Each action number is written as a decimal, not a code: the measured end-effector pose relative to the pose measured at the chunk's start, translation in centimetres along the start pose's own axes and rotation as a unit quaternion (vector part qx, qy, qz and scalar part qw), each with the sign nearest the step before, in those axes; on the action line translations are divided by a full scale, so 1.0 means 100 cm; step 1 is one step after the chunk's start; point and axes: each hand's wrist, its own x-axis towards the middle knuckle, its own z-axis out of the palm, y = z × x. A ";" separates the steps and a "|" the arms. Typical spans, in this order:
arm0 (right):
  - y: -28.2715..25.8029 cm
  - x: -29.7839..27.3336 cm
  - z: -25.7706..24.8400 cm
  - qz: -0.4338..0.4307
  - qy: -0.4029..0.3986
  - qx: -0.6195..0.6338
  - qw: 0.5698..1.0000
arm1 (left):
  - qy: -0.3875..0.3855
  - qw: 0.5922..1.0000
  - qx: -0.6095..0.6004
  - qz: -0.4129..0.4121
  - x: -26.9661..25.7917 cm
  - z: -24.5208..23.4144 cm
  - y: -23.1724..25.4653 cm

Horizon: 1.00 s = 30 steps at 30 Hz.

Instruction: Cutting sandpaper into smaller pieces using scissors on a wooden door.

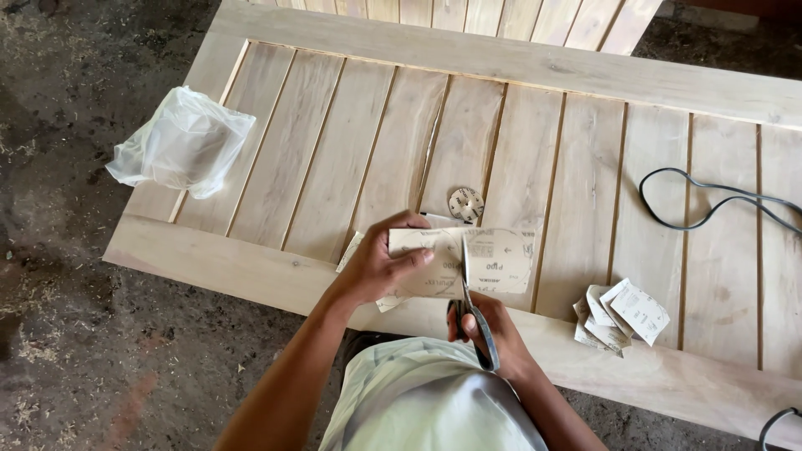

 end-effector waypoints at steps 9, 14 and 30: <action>0.008 0.000 0.002 -0.021 0.004 -0.007 1.000 | -0.020 0.998 -0.049 -0.039 0.002 0.005 -0.002; 0.015 -0.001 0.000 -0.017 0.002 0.014 1.000 | -0.014 0.999 -0.037 -0.036 0.002 0.002 -0.005; 0.001 -0.010 -0.007 -0.022 -0.026 0.062 0.997 | -0.027 0.997 -0.038 -0.059 0.006 -0.005 -0.002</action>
